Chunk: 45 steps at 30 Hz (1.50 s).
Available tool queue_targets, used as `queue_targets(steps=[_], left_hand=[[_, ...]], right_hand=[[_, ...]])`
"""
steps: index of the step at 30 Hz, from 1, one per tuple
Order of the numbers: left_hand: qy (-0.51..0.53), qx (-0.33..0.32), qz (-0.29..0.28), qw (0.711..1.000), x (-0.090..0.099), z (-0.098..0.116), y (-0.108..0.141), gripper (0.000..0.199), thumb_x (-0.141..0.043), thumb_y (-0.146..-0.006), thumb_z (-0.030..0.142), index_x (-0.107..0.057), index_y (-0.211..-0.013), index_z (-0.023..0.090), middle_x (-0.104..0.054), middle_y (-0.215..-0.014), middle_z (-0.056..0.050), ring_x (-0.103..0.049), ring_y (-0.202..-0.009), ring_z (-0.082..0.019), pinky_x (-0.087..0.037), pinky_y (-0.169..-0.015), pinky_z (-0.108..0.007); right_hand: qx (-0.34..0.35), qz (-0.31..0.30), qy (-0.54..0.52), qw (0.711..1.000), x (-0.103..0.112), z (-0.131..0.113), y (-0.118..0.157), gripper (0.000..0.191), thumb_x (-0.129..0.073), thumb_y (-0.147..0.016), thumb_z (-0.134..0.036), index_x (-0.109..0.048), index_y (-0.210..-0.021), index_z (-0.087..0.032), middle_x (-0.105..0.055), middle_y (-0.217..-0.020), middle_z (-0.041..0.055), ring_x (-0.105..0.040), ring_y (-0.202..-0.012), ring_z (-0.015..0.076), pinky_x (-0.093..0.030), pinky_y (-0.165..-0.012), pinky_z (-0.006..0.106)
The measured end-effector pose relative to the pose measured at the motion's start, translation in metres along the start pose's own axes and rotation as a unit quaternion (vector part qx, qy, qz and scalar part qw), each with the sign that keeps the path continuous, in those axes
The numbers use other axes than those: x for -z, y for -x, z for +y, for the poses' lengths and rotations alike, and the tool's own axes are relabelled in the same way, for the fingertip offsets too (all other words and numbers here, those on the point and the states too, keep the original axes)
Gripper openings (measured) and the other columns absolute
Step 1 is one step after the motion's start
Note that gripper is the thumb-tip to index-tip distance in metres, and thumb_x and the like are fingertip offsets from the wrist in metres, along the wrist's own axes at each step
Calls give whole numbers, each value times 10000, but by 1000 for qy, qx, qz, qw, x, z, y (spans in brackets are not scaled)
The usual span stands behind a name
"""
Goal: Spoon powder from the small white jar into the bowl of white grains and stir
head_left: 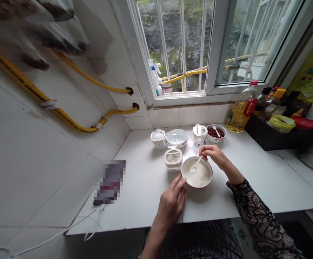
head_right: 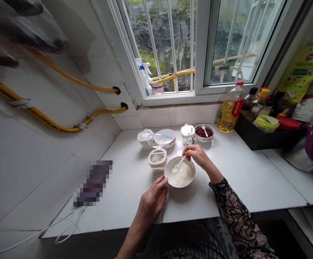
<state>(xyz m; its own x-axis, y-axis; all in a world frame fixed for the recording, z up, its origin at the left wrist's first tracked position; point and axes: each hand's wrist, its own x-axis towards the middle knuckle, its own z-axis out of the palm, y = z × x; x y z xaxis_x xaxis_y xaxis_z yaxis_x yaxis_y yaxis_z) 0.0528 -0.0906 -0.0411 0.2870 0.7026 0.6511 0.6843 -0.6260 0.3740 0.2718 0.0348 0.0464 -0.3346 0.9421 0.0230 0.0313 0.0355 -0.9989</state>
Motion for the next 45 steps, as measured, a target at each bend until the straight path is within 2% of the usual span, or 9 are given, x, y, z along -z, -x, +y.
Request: queue_targets(steps=[12, 20, 22, 25, 27, 31, 35, 40, 45], left_hand=[[6, 3, 5, 1000, 0, 0, 0, 389, -459, -958, 76, -524, -1330, 170, -641, -1323, -190, -668, -1206, -257, -607, -915, -336], [7, -3, 13, 1000, 1, 3, -3, 404, -446, -948, 63, -518, -1329, 177, -651, -1308, -181, -679, -1185, -246, -613, -901, -325], [4, -2, 12, 1000, 1, 3, -3, 404, -447, -950, 65, -515, -1333, 173, -647, -1312, -187, -682, -1180, -250, -615, -899, -330], [-4, 0, 9, 1000, 1, 2, -2, 405, -451, -956, 76, -503, -1344, 179, -646, -1313, -188, -684, -1174, -252, -618, -895, -337], [-6, 0, 5, 1000, 1, 2, -1, 406, -452, -958, 79, -498, -1347, 184, -645, -1313, -187, -685, -1174, -252, -619, -891, -339], [4, 3, -1, 1000, 2, 2, -2, 419, -449, -957, 68, -487, -1355, 194, -636, -1333, -182, -665, -1209, -248, -611, -916, -340], [7, 7, 1, 1000, 2, 2, -1, 421, -458, -959, 73, -492, -1357, 203, -641, -1330, -173, -659, -1220, -244, -608, -925, -340], [1, 6, 7, 1000, 2, 1, -1, 416, -465, -950, 72, -515, -1342, 198, -648, -1326, -167, -674, -1194, -241, -617, -896, -322], [6, 13, -2, 1000, 3, 2, -1, 434, -468, -949, 71, -508, -1358, 210, -637, -1347, -152, -660, -1218, -234, -602, -929, -322]], right_hand=[[-2, 56, -61, 997, -2, 2, -2, 100, -618, -616, -238, -687, -615, -165, -571, -493, -10, -492, -497, 122, -398, -557, 288], [155, 91, 7, 984, -36, 0, 0, 160, -637, -839, -349, -681, -870, -197, -685, -705, 16, -634, -661, 173, -501, -692, 332], [231, 94, 100, 963, -46, 1, 1, 137, -577, -917, -309, -672, -906, -210, -723, -797, 39, -662, -717, 185, -505, -747, 353], [343, 59, 273, 897, -55, 3, 4, 181, -507, -970, -209, -672, -896, -217, -749, -803, 42, -654, -734, 188, -462, -892, 415], [373, 50, 321, 869, -55, 4, 5, 211, -485, -980, -177, -673, -893, -215, -754, -784, 39, -646, -725, 187, -433, -938, 436], [287, 104, 218, 927, -48, 2, 7, 162, -533, -972, -273, -679, -923, -223, -745, -845, 54, -684, -784, 208, -481, -860, 385], [179, 102, 100, 973, -31, -3, 9, 191, -610, -894, -392, -675, -888, -213, -692, -773, 35, -666, -728, 202, -501, -741, 340], [165, 70, 168, 969, -6, -5, 10, 140, -569, -865, -292, -663, -804, -207, -653, -689, 16, -600, -665, 183, -464, -693, 329], [221, -3, 346, 912, -11, 1, 9, 190, -539, -846, -87, -674, -792, -210, -692, -724, 32, -606, -728, 196, -411, -872, 398]])
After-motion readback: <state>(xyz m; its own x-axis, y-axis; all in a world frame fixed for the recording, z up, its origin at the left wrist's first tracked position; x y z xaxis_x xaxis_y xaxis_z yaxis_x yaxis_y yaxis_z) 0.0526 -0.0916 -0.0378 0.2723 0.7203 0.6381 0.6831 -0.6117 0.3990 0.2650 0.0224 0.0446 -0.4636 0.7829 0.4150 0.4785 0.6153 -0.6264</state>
